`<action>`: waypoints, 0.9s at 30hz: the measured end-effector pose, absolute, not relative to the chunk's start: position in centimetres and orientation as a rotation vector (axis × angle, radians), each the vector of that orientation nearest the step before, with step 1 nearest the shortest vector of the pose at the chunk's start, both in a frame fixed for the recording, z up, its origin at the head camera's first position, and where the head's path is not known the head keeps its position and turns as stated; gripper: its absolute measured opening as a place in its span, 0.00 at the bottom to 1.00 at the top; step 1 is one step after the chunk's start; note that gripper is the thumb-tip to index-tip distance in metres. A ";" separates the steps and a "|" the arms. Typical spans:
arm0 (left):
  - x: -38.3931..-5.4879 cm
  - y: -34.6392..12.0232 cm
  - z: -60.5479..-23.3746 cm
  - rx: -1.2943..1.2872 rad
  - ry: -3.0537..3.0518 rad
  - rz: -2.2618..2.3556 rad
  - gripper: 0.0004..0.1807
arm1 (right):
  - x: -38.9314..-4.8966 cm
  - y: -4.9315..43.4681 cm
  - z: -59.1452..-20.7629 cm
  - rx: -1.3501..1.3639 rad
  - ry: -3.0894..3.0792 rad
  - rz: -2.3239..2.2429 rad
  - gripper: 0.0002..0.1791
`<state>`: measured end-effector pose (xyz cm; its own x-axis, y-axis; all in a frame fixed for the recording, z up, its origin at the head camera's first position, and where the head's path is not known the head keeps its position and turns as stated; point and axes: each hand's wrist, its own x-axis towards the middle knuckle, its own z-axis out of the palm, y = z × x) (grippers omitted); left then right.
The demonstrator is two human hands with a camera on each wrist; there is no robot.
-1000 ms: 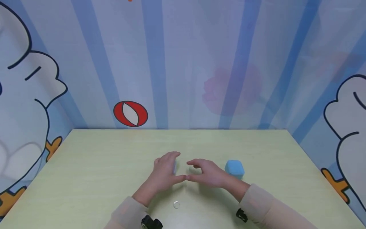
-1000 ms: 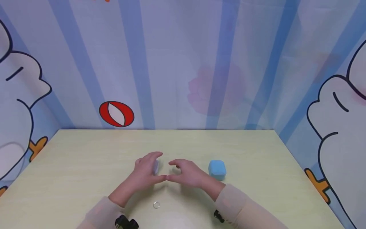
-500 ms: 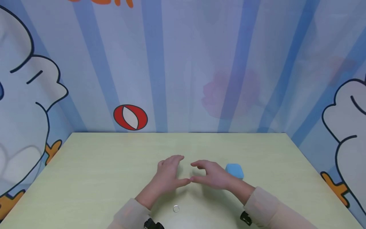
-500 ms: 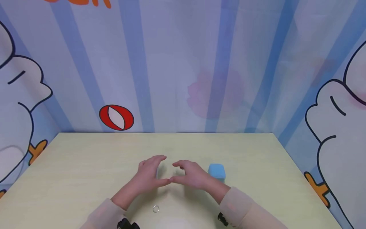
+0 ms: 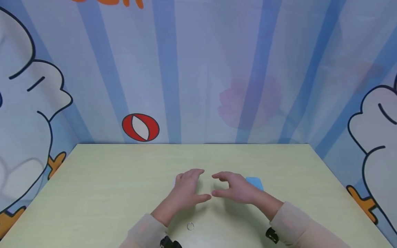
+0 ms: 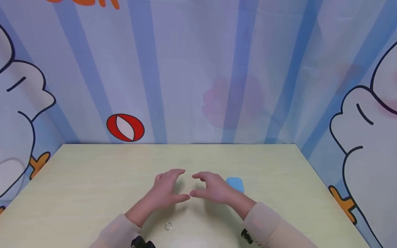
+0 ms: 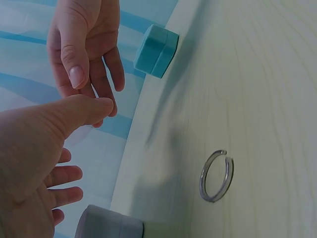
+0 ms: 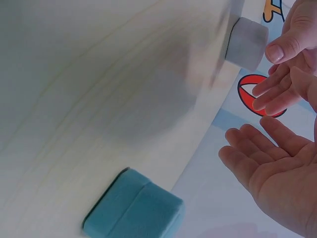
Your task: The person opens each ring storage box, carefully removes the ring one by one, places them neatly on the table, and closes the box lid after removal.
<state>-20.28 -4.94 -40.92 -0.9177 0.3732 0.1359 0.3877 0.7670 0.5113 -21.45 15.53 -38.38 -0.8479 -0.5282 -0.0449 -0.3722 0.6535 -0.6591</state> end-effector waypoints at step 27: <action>-20.3 -2.7 -41.0 -0.644 -3.018 -0.897 0.43 | -21.4 18.1 -38.1 -0.668 2.657 -0.974 0.33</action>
<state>-20.25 -2.67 -40.96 -0.9173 0.3958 0.0444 0.3558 0.7643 0.5378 -21.41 18.12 -38.13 -0.8687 -0.4917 -0.0601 -0.3364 0.6747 -0.6569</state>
